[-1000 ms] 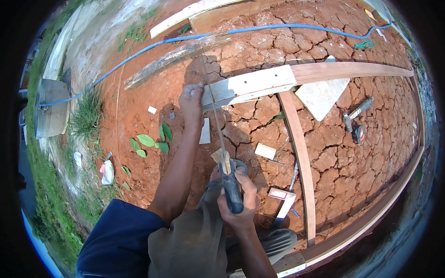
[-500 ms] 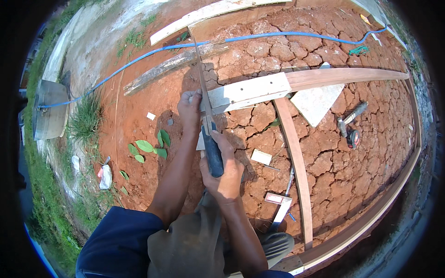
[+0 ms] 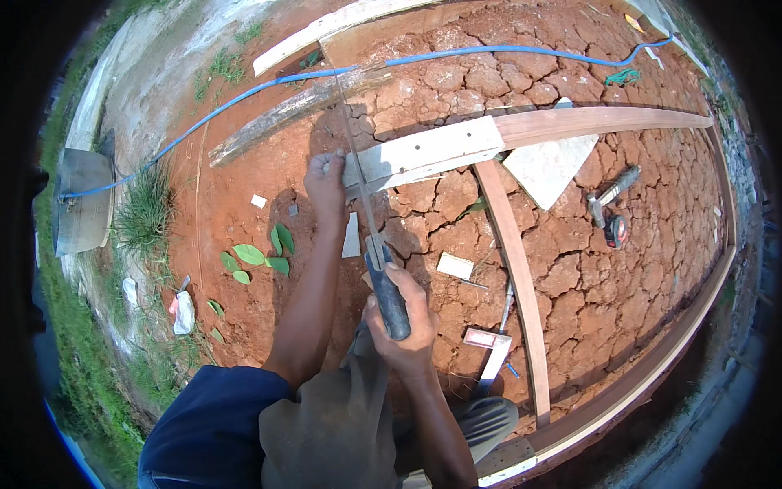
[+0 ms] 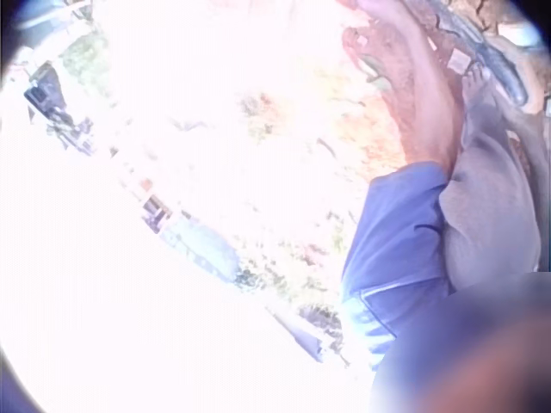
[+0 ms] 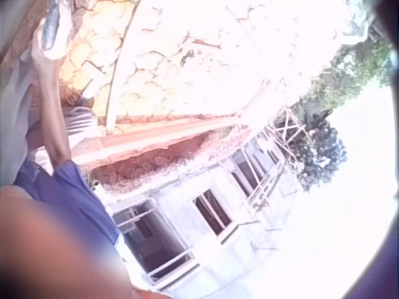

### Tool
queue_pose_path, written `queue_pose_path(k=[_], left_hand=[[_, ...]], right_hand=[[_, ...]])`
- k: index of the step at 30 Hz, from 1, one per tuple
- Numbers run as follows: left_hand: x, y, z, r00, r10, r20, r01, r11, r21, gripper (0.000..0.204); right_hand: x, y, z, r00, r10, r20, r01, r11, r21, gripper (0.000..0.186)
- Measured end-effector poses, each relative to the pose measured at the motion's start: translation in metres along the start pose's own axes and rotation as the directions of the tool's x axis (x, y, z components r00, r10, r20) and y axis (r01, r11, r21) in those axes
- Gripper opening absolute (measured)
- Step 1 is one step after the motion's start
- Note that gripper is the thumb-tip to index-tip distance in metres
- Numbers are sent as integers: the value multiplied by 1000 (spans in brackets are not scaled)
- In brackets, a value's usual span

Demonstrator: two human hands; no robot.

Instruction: The person measures a wooden plank with a tape measure, marks it with a pencil using a try square, and then cuts the plank with a hand saw. The cut piece is separated and set aside.

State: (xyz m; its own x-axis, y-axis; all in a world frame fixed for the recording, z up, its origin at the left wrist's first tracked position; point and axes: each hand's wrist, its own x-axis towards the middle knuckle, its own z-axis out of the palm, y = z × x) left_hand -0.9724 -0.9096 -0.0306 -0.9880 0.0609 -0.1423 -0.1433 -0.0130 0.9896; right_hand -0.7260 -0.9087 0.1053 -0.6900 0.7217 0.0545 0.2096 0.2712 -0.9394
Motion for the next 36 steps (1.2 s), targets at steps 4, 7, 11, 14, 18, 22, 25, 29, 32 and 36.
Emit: queue_pose_path(k=[4, 7, 11, 14, 18, 22, 25, 29, 32, 36], left_hand=[[-1, 7, -3, 996, -63, -55, 62, 998, -30, 27], [-4, 17, -4, 965, -257, -60, 226, 923, -311, 36], [-25, 27, 2, 947, 84, -309, -79, 996, 29, 41], [-33, 25, -1, 820, 570, 50, -464, 612, 640, 36], [-32, 16, -11, 996, 10, 85, -50, 879, 474, 39], [-28, 12, -8, 991, 105, 79, -130, 872, 472, 39], [-27, 13, -5, 996, 56, 71, -81, 893, 443, 37], [-29, 11, -9, 987, 144, 76, -162, 872, 461, 48], [-26, 5, -8, 998, 44, 41, -57, 913, 404, 48], [-18, 2, -5, 994, 100, 41, -108, 893, 437, 47]], right_hand=[[-99, 26, -50, 998, -65, 17, 66, 989, -130, 48], [-129, 42, -67, 997, 21, 79, -9, 989, -150, 51], [-111, 31, -67, 989, -97, 109, 109, 989, -104, 58], [-86, 5, -65, 992, -89, 90, 97, 991, -89, 59], [-60, -8, -53, 989, -25, 142, 23, 1000, 16, 61], [-53, 3, -37, 994, 60, 94, -65, 997, 50, 62], [-60, 4, -38, 992, 12, 127, -12, 1000, -1, 60], [-68, -13, -54, 996, -89, -6, 89, 984, 152, 61], [-48, -14, -49, 994, -36, 104, 32, 999, 41, 64], [-34, -14, -48, 991, -54, 126, 58, 998, -28, 66]])
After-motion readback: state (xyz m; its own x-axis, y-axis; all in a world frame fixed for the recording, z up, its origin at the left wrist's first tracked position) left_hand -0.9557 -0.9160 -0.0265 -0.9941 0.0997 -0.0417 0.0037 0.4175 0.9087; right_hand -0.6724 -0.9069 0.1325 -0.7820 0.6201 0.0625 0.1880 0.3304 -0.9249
